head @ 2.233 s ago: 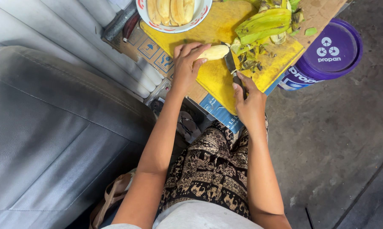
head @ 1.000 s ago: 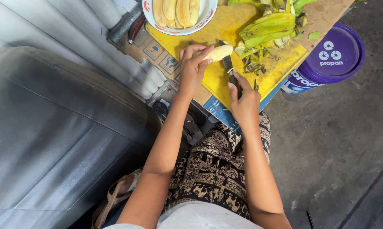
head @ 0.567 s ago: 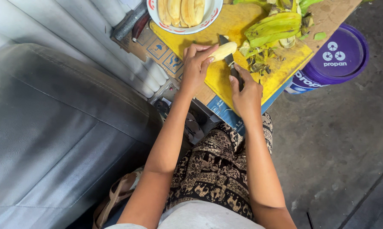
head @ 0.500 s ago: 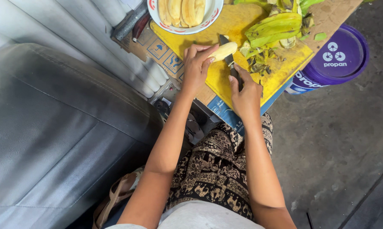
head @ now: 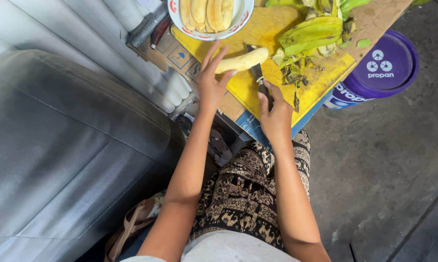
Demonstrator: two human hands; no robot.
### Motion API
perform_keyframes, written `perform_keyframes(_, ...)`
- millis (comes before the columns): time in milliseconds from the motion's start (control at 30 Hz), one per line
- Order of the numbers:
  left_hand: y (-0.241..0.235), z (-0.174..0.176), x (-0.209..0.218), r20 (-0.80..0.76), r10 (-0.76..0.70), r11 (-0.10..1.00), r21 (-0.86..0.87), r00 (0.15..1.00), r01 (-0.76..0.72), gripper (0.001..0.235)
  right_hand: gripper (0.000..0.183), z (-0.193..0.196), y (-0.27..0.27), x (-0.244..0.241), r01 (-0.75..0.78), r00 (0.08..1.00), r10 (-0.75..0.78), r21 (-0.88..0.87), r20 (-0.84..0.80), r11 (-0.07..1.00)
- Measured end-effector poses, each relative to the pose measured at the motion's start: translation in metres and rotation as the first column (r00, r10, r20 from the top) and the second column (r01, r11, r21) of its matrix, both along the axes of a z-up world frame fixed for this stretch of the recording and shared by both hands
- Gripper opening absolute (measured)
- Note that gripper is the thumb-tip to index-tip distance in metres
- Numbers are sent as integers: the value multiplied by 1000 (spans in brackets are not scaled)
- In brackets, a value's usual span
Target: The person peels and slices several bananas on a yellow cutting board using a small knife, placing the peeled fruit into a white plate.
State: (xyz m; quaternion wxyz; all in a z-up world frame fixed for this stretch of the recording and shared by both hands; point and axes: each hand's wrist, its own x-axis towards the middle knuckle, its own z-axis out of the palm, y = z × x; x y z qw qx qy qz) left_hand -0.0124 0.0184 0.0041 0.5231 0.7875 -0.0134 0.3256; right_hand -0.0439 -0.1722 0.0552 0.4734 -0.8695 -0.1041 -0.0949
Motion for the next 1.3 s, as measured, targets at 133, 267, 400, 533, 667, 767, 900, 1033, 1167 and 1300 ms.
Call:
perform_keyframes(133,11,-6,-9,-147,-19,993,-116,989,1,44,32,2,-3,2,-10,998,11,14,-63,1000)
perform_keyframes(267,13,-8,-11,-29,-6,1000,30,1000,7,41,33,5,-5,2,1,991,-11,-78,-130,997)
perform_keyframes(400,13,-9,-10,30,-2,994,108,1000,-1,43,34,3,-6,3,-11,1000,10,-53,-25,999)
perform_keyframes(533,10,-10,-9,26,24,996,82,999,-26,43,33,2,-5,2,-33,999,34,-68,12,997)
perform_keyframes(667,10,-9,-9,14,26,997,72,1000,-27,42,34,4,-4,-3,-50,998,53,-59,37,997)
perform_keyframes(767,12,-10,-10,15,13,996,93,1000,-14,42,34,5,0,-3,-71,997,72,-32,11,997)
perform_keyframes(900,15,-12,-9,-17,-17,999,30,1000,17,44,33,7,14,-6,-95,994,96,-20,50,995)
perform_keyframes(1033,22,-17,-13,-82,-20,999,23,996,22,50,35,8,20,-8,-63,998,64,-61,13,996)
perform_keyframes(1167,24,-25,-11,-61,-17,996,90,998,22,55,34,5,24,-9,-67,996,69,-48,58,997)
perform_keyframes(1300,22,-29,-11,-43,-11,993,116,999,16,62,34,0,27,-10,-73,994,76,-39,84,997)
